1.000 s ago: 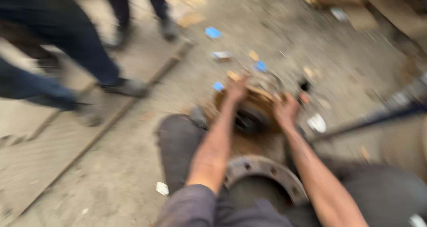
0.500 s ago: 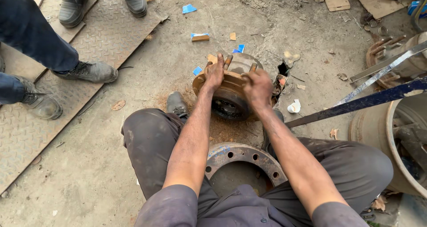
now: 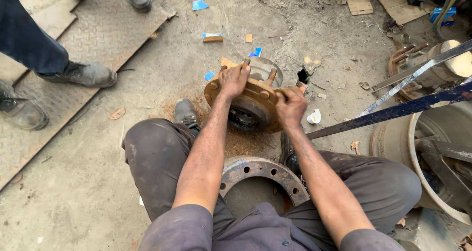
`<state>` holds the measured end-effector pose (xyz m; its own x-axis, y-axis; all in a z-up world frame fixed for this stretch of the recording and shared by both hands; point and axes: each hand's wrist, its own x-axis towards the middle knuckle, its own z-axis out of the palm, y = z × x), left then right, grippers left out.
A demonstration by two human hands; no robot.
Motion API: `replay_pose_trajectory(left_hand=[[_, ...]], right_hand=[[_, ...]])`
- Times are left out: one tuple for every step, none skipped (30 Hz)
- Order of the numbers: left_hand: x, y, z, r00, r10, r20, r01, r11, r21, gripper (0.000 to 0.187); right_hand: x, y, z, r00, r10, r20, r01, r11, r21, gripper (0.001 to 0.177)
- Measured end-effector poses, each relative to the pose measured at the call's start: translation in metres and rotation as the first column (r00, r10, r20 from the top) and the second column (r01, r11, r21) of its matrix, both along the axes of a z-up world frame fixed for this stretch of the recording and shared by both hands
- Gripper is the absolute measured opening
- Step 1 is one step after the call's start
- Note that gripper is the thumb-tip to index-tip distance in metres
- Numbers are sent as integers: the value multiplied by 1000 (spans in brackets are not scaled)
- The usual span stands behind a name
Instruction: The person sits on the ground and scrubs a rusty metal wheel hub with a small abrasive block. They rotate the hub to clean different sections, producing metal shavings on the floor.
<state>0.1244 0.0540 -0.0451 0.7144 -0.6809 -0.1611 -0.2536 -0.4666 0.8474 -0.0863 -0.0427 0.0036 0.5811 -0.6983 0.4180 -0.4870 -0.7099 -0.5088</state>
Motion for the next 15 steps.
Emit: replay_pose_trajectory(left_hand=[[-2,0,3,1000,-6,21,5,1000,31,65],[-4,0,4,999,4,54,-5,1000,19,63],[-6,0,4,996,13,87,-14,1000,7,61],[-7,0,2,993,21,117,-21,1000,-4,60],[-7,0,0,991,18,134,-17,1000,-6,60],[-8,1,-2,989,11,148,-10,1000,-8,60],[-7,1,-3,987,4,162,-3,1000,-9,60],[-8,2,-4,987,-4,160,5,1000,-5,61],[-7,2,-4,988,-12,157,12,1000,-2,62],[-8,3,-5,988,-19,153,19,1000,2,63],[-9,5,-7,986,-22,164,22,1000,1,63],[-8,5,-8,984,-26,179,27,1000,-3,64],[-8,3,-10,981,-30,193,32,999,-6,65],[-7,0,-14,977,-34,209,34,999,7,65],[-7,-3,-19,973,-39,226,35,999,20,66]], right_hand=[[11,1,3,999,41,-18,-41,999,-31,8],[23,4,6,996,83,-35,-85,995,-60,10],[33,6,10,991,123,-54,-128,988,-89,13],[39,9,12,991,122,-51,-127,987,-103,14],[44,12,14,992,121,-48,-126,985,-117,14],[45,13,15,992,117,-47,-122,984,-130,15],[43,12,16,993,109,-39,-112,991,-75,13],[36,11,16,994,102,-35,-103,995,-19,10],[29,9,15,995,95,-32,-93,995,37,8],[18,7,13,998,63,7,-63,993,98,8],[5,4,11,999,29,45,-35,987,158,8],[-2,2,9,996,-10,84,-9,976,217,8],[-5,0,6,997,-26,73,11,982,190,6],[-7,-1,4,997,-43,62,32,986,163,5],[-9,-2,2,997,-61,51,53,989,136,3]])
